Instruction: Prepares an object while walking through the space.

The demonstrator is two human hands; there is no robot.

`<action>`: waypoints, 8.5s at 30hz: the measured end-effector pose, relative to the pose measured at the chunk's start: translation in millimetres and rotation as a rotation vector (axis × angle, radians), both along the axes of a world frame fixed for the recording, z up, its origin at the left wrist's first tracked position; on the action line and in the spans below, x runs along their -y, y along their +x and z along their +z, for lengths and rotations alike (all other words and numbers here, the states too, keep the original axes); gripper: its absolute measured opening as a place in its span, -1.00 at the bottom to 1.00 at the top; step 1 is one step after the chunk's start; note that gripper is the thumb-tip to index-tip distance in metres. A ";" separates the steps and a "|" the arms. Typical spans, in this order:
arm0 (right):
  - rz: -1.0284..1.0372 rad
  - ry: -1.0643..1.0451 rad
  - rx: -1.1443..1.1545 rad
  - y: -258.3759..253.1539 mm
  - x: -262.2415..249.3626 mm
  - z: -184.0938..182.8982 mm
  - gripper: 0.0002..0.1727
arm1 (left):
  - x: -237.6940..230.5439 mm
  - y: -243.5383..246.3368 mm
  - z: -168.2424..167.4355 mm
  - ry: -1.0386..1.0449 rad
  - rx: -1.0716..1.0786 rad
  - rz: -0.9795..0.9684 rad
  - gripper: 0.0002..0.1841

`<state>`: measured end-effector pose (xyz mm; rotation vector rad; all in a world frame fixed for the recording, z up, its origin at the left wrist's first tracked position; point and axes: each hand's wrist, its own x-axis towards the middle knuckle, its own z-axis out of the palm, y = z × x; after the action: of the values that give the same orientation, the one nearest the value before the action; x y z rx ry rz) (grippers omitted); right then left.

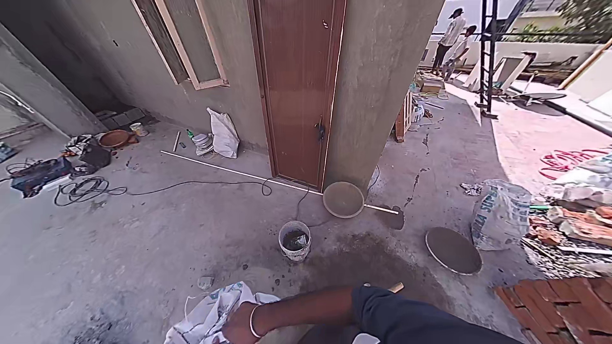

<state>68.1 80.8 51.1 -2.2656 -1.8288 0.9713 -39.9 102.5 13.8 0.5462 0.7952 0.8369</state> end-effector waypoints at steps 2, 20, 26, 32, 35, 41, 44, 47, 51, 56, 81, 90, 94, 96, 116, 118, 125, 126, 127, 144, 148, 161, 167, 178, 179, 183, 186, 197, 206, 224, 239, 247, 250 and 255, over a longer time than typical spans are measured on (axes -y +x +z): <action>-0.038 0.060 0.024 -3.1 3.0 11.3 -0.14 | -9.4 8.0 4.8 0.044 -0.054 0.053 -0.86; -0.100 0.963 0.296 8.2 37.7 -6.9 -0.08 | -31.1 25.8 39.8 -0.158 0.187 0.181 -0.86; 0.203 0.570 0.208 32.5 26.2 30.1 -0.18 | -30.8 22.0 30.6 -0.209 0.265 0.051 -0.84; 0.363 0.503 0.102 51.0 19.8 42.9 -0.28 | -36.3 -0.8 22.9 -0.077 0.361 0.021 -0.50; 0.502 0.417 0.076 43.9 27.4 45.0 -0.29 | -47.6 -20.1 21.1 -0.026 0.304 0.131 -0.41; 0.674 0.163 0.075 35.9 18.8 54.9 -0.33 | -53.4 -32.2 6.2 -0.025 0.198 -0.016 -0.52; 0.725 0.094 0.103 38.2 10.4 56.9 -0.37 | -54.0 -25.1 8.8 -0.074 0.124 -0.076 -0.65; 0.770 0.038 0.145 40.0 4.6 58.9 -0.38 | -51.4 -12.7 10.3 -0.173 -0.071 -0.155 -0.86; 0.755 0.100 0.167 50.9 -4.7 63.8 -0.34 | -54.1 -6.4 9.9 -0.016 -0.271 -0.201 -0.68; 0.633 0.259 0.069 56.3 -11.6 58.2 -0.21 | -64.6 -21.8 28.8 0.309 -0.462 -0.415 -0.42; -0.440 0.579 -0.379 49.7 -16.3 32.8 -0.15 | -88.5 -27.7 36.3 0.785 -0.582 -0.548 0.75; -0.284 0.641 -0.205 9.7 -55.6 56.7 0.01 | -111.7 -46.6 43.3 0.626 -0.484 -0.257 0.39; -0.021 0.621 -0.051 6.6 -75.2 82.5 0.01 | -128.7 -75.5 49.2 0.490 -0.341 -0.172 0.20; 0.133 0.679 0.049 7.5 -83.0 88.2 -0.05 | -135.4 -98.3 52.6 0.487 -0.365 -0.167 0.20; -0.276 0.255 -0.179 37.8 -175.6 81.2 -0.61 | -245.2 -66.9 72.8 0.605 -0.480 -0.214 0.24; -0.194 0.220 -0.209 69.1 -179.5 69.8 -0.53 | -254.0 -46.4 74.9 0.636 -0.504 -0.227 0.18; 0.082 0.431 -0.173 193.1 -166.8 44.1 -0.17 | -256.0 18.9 100.9 0.565 -0.460 -0.133 -0.06; 0.031 0.455 -0.208 210.3 -166.8 42.9 -0.18 | -254.2 35.2 107.7 0.549 -0.444 -0.096 -0.16; -0.038 0.484 -0.277 227.6 -166.4 39.2 -0.22 | -254.1 52.0 113.7 0.543 -0.410 -0.063 -0.24; -0.579 0.676 -0.776 373.7 -206.9 45.9 -0.21 | -358.5 370.9 94.3 1.008 -0.738 -0.134 0.04; -0.809 0.715 -1.346 447.0 -248.2 16.7 -0.45 | -396.8 438.3 89.1 1.063 -0.672 -0.220 0.01; -0.819 1.054 -1.186 746.8 -476.1 -20.5 -0.07 | -633.9 739.7 39.5 0.425 -0.197 -0.823 -0.09; -0.974 1.002 -0.805 829.4 -571.5 9.4 0.60 | -700.9 851.6 53.2 0.697 -0.270 -0.788 -0.17; -0.961 1.042 -0.300 1022.5 -693.0 3.6 -0.18 | -744.4 1040.4 58.3 1.122 -0.794 -0.554 -0.24; -0.950 1.068 -0.339 1042.9 -702.8 7.3 -0.21 | -753.6 1054.6 59.3 1.091 -0.746 -0.535 -0.17; -0.926 1.209 -0.545 1116.7 -740.3 46.0 -0.33 | -800.8 1082.3 67.1 0.933 -0.535 -0.557 0.05; -0.912 1.294 -0.656 1163.7 -770.8 65.3 -0.39 | -832.7 1096.3 75.4 0.896 -0.501 -0.735 0.24; -1.054 1.441 -0.718 1243.1 -897.2 80.4 -0.53 | -855.3 1213.3 68.3 0.595 -0.915 -0.285 -0.28; -0.825 1.440 -0.604 1286.1 -1007.6 69.1 -0.43 | -1050.4 1208.5 69.9 0.722 -0.535 -0.475 0.11; -0.772 1.024 -0.865 1282.3 -1264.6 40.8 -0.09 | -1248.9 1276.0 55.4 0.453 -0.241 -0.362 0.05; 0.117 0.346 -0.975 1517.3 -1492.5 94.2 0.16 | -1463.9 1376.7 57.6 0.633 -0.789 -0.170 -0.27; 0.426 0.065 -0.260 1577.0 -1565.6 110.2 -0.16 | -1554.7 1454.0 67.1 0.824 -1.374 -0.327 -0.51; 0.352 -0.044 -0.080 1574.3 -1579.1 80.8 0.25 | -1580.2 1481.4 58.5 0.779 -1.444 -0.301 -0.47; 0.174 -0.050 -0.126 1593.7 -1637.1 32.4 0.37 | -1655.5 1527.3 52.8 0.826 -1.428 -0.181 -0.51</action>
<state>1661.8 1717.9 83.5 -2.0460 -1.9941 1.1689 1487.3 1758.0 66.6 2.0331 1.6283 0.4737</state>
